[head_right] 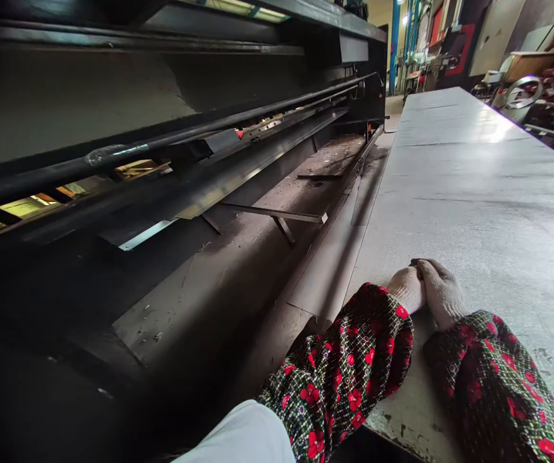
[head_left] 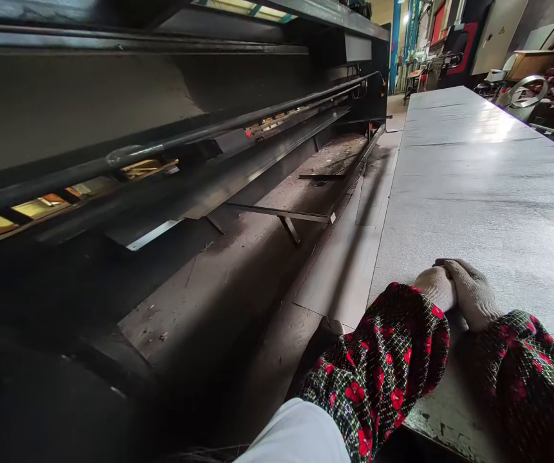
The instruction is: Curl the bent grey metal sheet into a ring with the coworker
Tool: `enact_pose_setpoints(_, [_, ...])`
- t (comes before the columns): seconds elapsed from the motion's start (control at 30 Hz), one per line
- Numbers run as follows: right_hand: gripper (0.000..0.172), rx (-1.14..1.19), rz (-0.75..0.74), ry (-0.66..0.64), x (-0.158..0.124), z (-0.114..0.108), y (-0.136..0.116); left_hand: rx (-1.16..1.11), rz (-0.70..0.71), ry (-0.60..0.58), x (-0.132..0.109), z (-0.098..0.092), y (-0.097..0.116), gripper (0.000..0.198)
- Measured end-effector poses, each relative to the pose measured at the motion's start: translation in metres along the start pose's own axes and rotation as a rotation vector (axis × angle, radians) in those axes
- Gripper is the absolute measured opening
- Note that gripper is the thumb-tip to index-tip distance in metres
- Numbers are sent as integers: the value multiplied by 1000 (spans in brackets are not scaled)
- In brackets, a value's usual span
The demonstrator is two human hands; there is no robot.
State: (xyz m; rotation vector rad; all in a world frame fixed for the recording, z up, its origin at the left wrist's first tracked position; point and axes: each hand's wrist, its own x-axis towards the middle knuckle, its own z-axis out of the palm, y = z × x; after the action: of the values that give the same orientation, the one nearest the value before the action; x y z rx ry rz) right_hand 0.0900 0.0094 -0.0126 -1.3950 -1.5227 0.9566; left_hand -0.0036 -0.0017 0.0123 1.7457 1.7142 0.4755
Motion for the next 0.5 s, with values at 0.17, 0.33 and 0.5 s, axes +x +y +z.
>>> enact_pose_setpoints(0.17, [33, 7, 13, 4, -1, 0, -4, 11, 6, -37, 0, -3, 2, 35])
enact_pose_setpoints(0.33, [33, 4, 27, -2, -3, 0, -10, -18, 24, -39, 0, -3, 2, 36])
enact_pose_setpoints(0.5, [34, -6, 20, 4, -3, 0, -8, -47, -7, -38, 0, -2, 1, 36])
